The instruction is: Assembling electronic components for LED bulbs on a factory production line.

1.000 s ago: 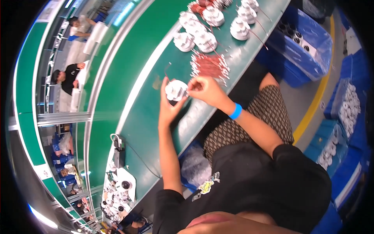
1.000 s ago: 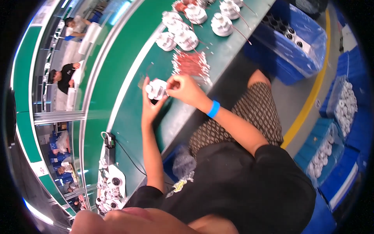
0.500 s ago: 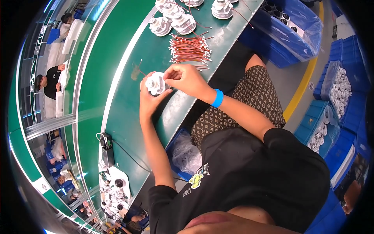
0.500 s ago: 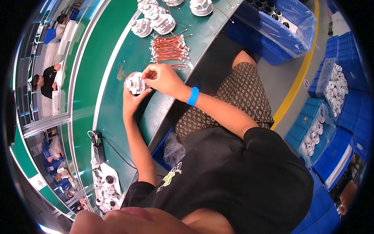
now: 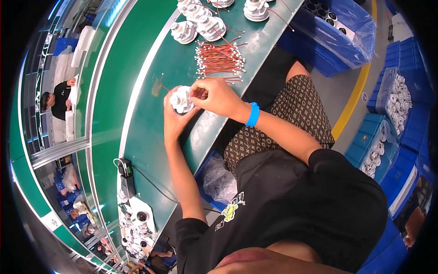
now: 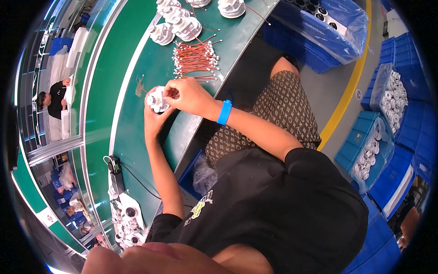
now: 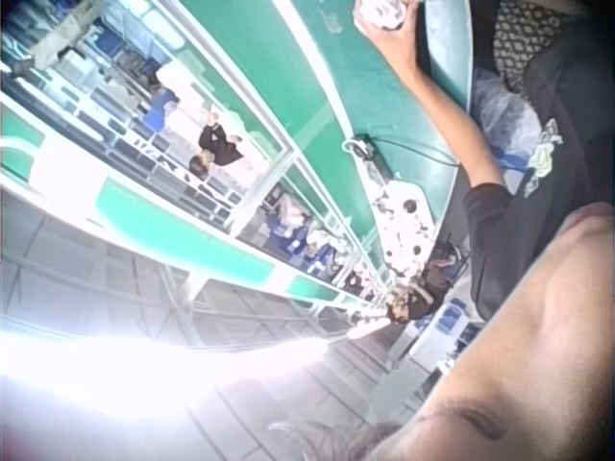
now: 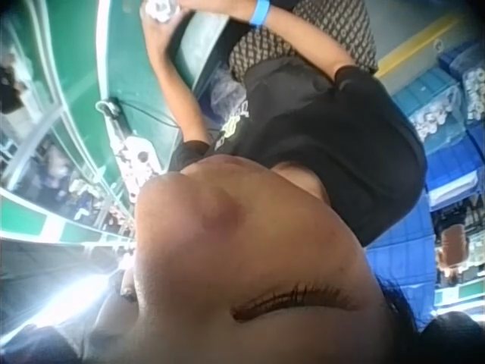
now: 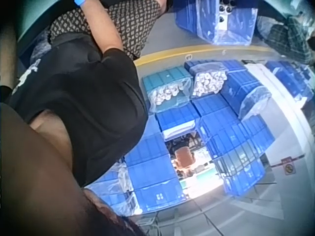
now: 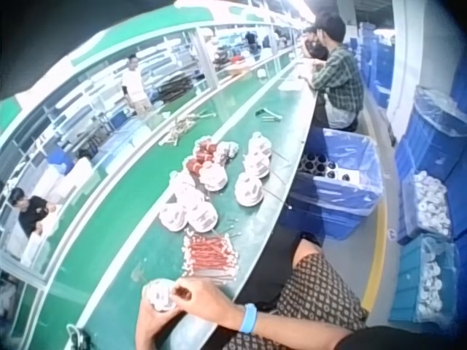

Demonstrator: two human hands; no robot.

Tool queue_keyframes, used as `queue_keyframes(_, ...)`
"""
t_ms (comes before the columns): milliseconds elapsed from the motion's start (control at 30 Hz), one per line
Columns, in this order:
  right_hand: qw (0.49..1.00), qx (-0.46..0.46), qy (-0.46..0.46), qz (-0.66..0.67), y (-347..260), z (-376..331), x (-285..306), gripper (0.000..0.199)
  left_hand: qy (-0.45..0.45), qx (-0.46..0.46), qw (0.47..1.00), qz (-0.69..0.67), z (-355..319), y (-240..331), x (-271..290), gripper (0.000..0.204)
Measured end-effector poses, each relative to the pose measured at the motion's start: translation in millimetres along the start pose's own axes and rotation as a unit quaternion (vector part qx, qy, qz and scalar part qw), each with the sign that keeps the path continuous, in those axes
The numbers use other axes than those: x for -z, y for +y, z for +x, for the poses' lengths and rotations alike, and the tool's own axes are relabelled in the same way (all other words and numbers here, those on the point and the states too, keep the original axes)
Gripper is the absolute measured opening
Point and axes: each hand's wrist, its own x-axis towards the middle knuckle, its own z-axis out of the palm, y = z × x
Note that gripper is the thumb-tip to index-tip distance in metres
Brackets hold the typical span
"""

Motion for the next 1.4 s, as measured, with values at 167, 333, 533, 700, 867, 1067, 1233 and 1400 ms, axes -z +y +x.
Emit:
queue_keyframes(167,0.997,0.057,0.002,-0.053,3,-1,0,0.012,0.006,-0.007,1.0,0.02,-1,3,-2,0.068)
queue_keyframes(333,0.985,0.122,0.006,-0.12,4,-3,-2,0.011,0.006,0.002,1.0,0.014,0,5,-2,0.064)
queue_keyframes(533,0.975,0.152,0.009,-0.16,4,-4,-5,0.013,0.015,-0.014,1.0,-0.002,0,10,-4,0.06)
queue_keyframes(700,0.974,0.162,0.008,-0.159,0,-7,-3,0.012,0.001,-0.014,1.0,-0.019,-2,10,-6,0.059)
queue_keyframes(867,0.971,0.166,0.001,-0.169,-3,-9,-3,0.009,0.003,-0.017,1.0,0.005,-5,16,-7,0.061)
queue_keyframes(1067,0.97,0.16,0.002,-0.183,-3,-11,-3,0.011,0.004,-0.021,0.999,0.039,-4,6,-4,0.065)
queue_keyframes(1233,0.978,0.14,0.008,-0.157,1,-10,-3,0.011,0.005,-0.023,0.999,0.028,-3,0,-6,0.068)
queue_keyframes(1400,0.98,0.131,0.013,-0.152,-1,-5,0,0.012,0.019,-0.037,0.999,0.004,5,-13,-4,0.072)
